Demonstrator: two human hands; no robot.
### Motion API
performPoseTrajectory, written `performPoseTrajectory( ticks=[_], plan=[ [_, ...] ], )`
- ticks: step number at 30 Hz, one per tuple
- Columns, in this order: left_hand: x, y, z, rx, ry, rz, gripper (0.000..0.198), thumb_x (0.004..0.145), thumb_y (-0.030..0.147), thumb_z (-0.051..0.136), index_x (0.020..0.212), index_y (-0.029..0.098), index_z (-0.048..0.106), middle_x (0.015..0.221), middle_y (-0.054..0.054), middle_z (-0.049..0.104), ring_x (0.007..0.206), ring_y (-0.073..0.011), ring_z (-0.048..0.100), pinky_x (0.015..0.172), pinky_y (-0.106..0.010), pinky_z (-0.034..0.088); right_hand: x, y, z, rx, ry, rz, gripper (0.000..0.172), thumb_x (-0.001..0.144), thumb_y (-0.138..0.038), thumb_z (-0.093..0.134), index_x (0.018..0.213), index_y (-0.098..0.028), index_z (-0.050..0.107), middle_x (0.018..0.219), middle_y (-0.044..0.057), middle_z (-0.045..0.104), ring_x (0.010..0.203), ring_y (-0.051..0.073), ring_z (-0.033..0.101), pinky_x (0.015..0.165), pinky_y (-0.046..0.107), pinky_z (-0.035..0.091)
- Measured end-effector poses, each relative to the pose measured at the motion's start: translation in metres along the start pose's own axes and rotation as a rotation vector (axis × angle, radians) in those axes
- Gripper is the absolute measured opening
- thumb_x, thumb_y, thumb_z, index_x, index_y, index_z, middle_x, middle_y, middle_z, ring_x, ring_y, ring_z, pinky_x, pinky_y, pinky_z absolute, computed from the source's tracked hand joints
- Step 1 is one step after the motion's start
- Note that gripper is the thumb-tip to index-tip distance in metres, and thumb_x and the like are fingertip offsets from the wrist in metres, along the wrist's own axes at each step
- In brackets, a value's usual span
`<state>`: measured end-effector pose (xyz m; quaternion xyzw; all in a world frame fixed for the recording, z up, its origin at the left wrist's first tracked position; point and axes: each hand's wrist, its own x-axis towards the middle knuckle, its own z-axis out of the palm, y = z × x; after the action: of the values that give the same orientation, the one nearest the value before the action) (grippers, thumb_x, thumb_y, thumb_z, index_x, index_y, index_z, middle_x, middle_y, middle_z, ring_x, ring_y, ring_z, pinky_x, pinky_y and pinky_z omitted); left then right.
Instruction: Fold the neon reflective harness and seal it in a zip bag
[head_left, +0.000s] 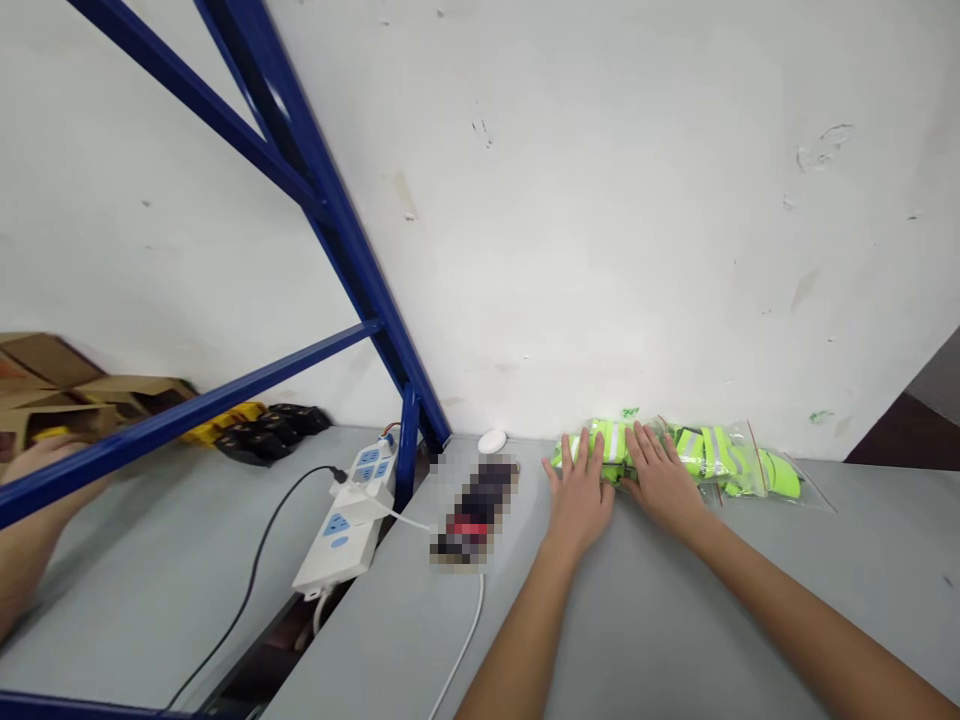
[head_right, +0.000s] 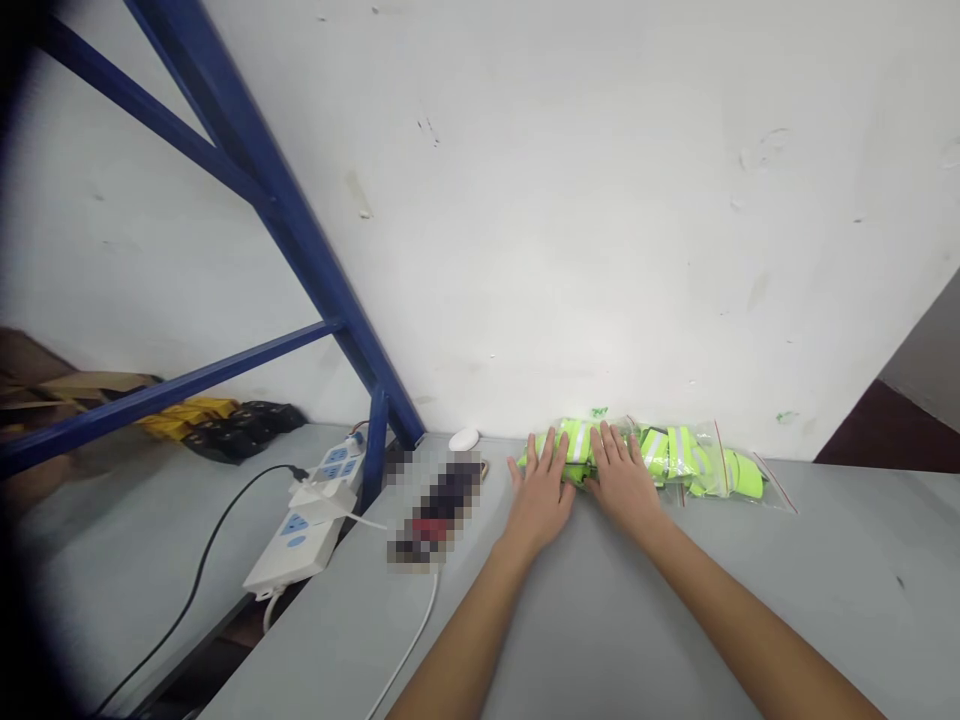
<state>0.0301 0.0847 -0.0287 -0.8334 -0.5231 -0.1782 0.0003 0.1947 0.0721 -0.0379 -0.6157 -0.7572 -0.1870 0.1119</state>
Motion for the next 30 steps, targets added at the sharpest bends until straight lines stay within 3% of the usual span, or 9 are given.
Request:
performPoseTrajectory(
  ticks=[4, 9, 14, 17, 19, 22, 24, 27, 30],
  plan=[
    [0.006, 0.011, 0.001, 0.029, -0.014, 0.047, 0.06, 0.096, 0.041, 0.028, 0.152, 0.025, 0.015, 0.159, -0.004, 0.017, 0.147, -0.0312, 0.006, 0.111, -0.068, 0.007, -0.006, 0.004, 0.005, 0.009, -0.044, 0.012, 0.067, 0.093, -0.034, 0.041, 0.15, -0.004, 0.022, 0.155, 0.018, 0.024, 0.142, 0.031, 0.026, 0.114, 0.049, 0.027],
    [0.007, 0.009, 0.014, 0.046, -0.07, 0.043, 0.064, 0.095, 0.053, 0.025, 0.151, 0.023, 0.019, 0.158, -0.007, 0.022, 0.146, -0.0336, 0.011, 0.11, -0.07, 0.007, -0.004, 0.004, 0.008, 0.056, -0.083, 0.004, 0.065, 0.09, -0.03, 0.045, 0.147, -0.002, 0.03, 0.154, 0.02, 0.025, 0.142, 0.033, 0.025, 0.115, 0.051, 0.024],
    [0.002, 0.02, 0.002, 0.041, -0.033, 0.014, 0.067, 0.095, 0.054, 0.03, 0.151, 0.018, 0.021, 0.158, -0.01, 0.018, 0.146, -0.0357, 0.004, 0.11, -0.069, 0.008, -0.016, 0.0, -0.022, 0.086, -0.014, -0.039, 0.059, 0.092, -0.028, 0.043, 0.146, -0.006, 0.032, 0.155, 0.02, 0.024, 0.143, 0.033, 0.022, 0.113, 0.06, 0.018],
    [-0.021, 0.035, -0.015, 0.032, -0.004, -0.004, 0.064, 0.096, 0.045, 0.03, 0.152, 0.016, 0.016, 0.16, -0.012, 0.008, 0.146, -0.0348, -0.001, 0.111, -0.067, 0.008, -0.057, 0.004, -0.046, 0.119, 0.039, -0.114, 0.054, 0.096, -0.028, 0.037, 0.147, -0.013, 0.031, 0.158, 0.015, 0.017, 0.146, 0.029, 0.014, 0.114, 0.058, 0.016],
    [-0.05, 0.044, -0.024, -0.018, -0.089, 0.066, 0.065, 0.096, 0.044, 0.029, 0.153, 0.016, 0.01, 0.16, -0.011, 0.002, 0.146, -0.0327, -0.002, 0.113, -0.063, 0.011, -0.1, 0.012, -0.054, 0.156, 0.007, -0.088, 0.054, 0.097, -0.034, 0.036, 0.147, -0.014, 0.031, 0.159, 0.014, 0.013, 0.146, 0.026, 0.013, 0.115, 0.054, 0.018],
    [-0.102, 0.051, -0.027, -0.104, -0.307, 0.138, 0.071, 0.094, 0.052, 0.03, 0.153, 0.016, 0.012, 0.16, -0.01, 0.004, 0.146, -0.033, 0.0, 0.113, -0.059, 0.018, -0.167, 0.028, -0.054, 0.191, -0.137, 0.189, 0.061, 0.096, -0.047, 0.034, 0.146, -0.011, 0.033, 0.159, 0.016, 0.012, 0.146, 0.029, 0.014, 0.113, 0.055, 0.024],
    [-0.13, 0.052, -0.025, -0.104, -0.362, 0.092, 0.069, 0.094, 0.054, 0.029, 0.152, 0.018, 0.019, 0.159, -0.008, 0.01, 0.146, -0.033, 0.005, 0.114, -0.059, 0.016, -0.201, 0.036, -0.052, 0.197, -0.25, 0.398, 0.069, 0.094, -0.054, 0.033, 0.146, -0.008, 0.033, 0.157, 0.018, 0.016, 0.145, 0.032, 0.015, 0.112, 0.058, 0.022],
    [-0.151, 0.056, -0.023, -0.052, -0.333, -0.009, 0.061, 0.095, 0.048, 0.027, 0.149, 0.02, 0.028, 0.158, -0.006, 0.017, 0.146, -0.0309, 0.013, 0.115, -0.057, 0.013, -0.225, 0.038, -0.055, 0.212, -0.353, 0.544, 0.072, 0.094, -0.059, 0.027, 0.148, -0.012, 0.031, 0.156, 0.014, 0.023, 0.145, 0.03, 0.016, 0.113, 0.059, 0.017],
    [-0.152, 0.062, -0.023, -0.005, -0.311, -0.052, 0.059, 0.095, 0.044, 0.028, 0.148, 0.018, 0.032, 0.157, -0.006, 0.021, 0.145, -0.0299, 0.016, 0.115, -0.056, 0.014, -0.226, 0.035, -0.063, 0.211, -0.361, 0.59, 0.07, 0.095, -0.057, 0.023, 0.149, -0.013, 0.03, 0.157, 0.011, 0.023, 0.145, 0.029, 0.016, 0.113, 0.059, 0.014]
  ],
)
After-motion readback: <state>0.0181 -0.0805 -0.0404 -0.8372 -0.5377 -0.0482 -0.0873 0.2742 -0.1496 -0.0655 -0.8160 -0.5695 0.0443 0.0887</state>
